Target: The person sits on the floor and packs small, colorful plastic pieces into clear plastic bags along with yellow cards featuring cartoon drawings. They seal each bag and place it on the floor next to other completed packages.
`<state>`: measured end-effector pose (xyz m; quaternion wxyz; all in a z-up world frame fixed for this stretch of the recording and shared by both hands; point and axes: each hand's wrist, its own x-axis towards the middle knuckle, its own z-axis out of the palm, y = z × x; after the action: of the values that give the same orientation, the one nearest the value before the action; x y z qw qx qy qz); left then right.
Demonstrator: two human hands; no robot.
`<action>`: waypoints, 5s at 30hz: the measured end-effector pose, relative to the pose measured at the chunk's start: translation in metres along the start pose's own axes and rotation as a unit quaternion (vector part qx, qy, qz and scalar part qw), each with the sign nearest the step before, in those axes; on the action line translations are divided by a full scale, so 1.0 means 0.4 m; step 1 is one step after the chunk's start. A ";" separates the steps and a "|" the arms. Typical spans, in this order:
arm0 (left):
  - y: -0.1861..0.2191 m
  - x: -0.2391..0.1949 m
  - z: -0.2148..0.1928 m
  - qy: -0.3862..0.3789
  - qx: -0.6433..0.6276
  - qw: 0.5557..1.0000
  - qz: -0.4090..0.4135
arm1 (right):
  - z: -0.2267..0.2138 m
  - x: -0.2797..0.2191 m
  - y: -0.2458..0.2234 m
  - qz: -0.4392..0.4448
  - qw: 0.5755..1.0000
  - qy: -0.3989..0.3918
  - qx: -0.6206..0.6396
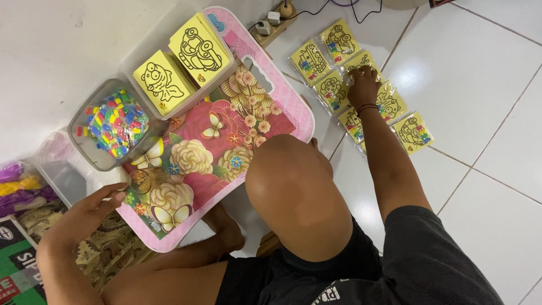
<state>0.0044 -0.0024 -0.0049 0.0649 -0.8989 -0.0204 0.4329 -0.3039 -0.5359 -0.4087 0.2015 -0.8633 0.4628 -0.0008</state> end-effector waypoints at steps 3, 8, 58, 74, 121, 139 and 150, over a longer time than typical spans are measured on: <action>-0.002 0.002 -0.003 -0.002 0.002 1.000 0.009 | -0.009 0.003 0.000 0.004 1.000 -0.014 0.017; -0.003 -0.004 -0.008 -0.004 0.020 0.999 0.025 | -0.031 0.000 -0.003 -0.001 1.000 0.002 0.016; -0.287 0.102 0.052 0.242 -0.041 0.952 0.182 | -0.085 -0.576 -1.585 -0.791 0.588 0.071 -0.156; -0.284 0.059 0.034 0.237 -0.054 0.947 0.211 | -0.096 -0.513 -1.604 -0.656 0.734 -0.178 0.000; -0.027 -0.184 -0.051 0.189 -0.266 0.750 0.575 | -0.692 -0.479 -1.244 -0.634 0.672 -0.256 0.286; -0.014 -0.108 -0.064 0.148 -0.254 0.784 0.546 | -0.604 -0.382 -1.225 -0.467 0.754 -0.325 0.330; -0.022 -0.059 -0.049 0.256 -0.280 0.760 0.527 | -0.590 -0.361 -1.214 -0.467 0.727 -0.313 0.394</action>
<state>0.0052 0.0023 0.0267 -0.4254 -0.8233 0.3536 0.1273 -0.0430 -0.2644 0.0041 0.6308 -0.7649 -0.1304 -0.0066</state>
